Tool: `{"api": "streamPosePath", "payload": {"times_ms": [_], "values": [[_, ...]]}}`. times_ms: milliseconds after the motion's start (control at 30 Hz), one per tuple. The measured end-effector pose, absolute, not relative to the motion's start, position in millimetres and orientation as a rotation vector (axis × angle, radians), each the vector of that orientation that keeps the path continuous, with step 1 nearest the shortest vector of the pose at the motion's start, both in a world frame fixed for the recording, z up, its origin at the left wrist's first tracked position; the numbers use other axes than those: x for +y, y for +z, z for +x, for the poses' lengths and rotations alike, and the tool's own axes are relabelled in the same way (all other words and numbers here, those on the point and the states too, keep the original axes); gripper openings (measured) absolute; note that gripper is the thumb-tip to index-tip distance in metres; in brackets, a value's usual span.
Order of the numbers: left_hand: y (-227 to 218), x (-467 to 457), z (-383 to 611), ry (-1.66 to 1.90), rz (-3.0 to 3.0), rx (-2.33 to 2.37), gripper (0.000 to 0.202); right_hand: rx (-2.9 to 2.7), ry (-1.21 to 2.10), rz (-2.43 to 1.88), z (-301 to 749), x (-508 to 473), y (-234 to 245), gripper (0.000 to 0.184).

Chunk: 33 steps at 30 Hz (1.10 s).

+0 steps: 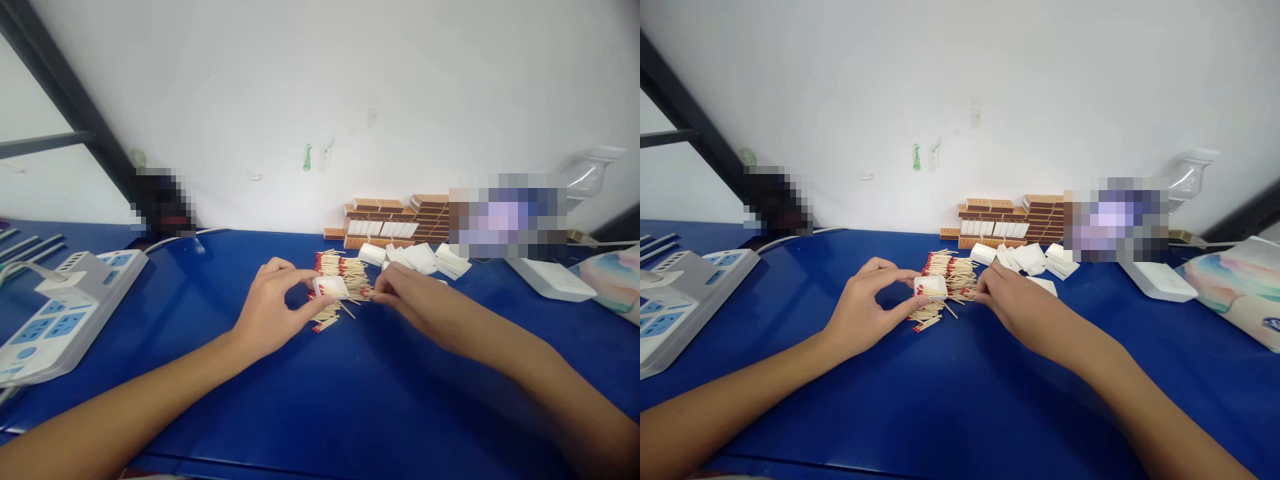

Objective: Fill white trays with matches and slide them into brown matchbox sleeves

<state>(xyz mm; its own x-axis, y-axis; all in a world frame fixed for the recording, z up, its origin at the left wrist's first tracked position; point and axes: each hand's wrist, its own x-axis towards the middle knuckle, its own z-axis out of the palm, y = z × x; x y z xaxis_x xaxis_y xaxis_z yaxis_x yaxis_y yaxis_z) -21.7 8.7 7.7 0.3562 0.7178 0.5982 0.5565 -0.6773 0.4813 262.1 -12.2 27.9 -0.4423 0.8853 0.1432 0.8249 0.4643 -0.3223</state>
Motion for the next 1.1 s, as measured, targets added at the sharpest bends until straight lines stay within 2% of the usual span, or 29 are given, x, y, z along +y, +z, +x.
{"api": "streamPosePath", "payload": {"times_ms": [267, 500, 1100], "values": [[3, 1, -15, 1.203, 2.459, 1.078, 0.045, -2.356, 0.189, -1.219, 228, -26, 36, 0.008], [5, -1, -15, 1.227, 2.452, 1.007, 0.043, -2.395, 0.094, -1.155, 224, -27, 28, 0.001], [6, 1, -19, 1.254, 2.297, 1.087, 0.037, -2.301, 0.2, -1.048, 226, -28, 36, 0.014]]}}
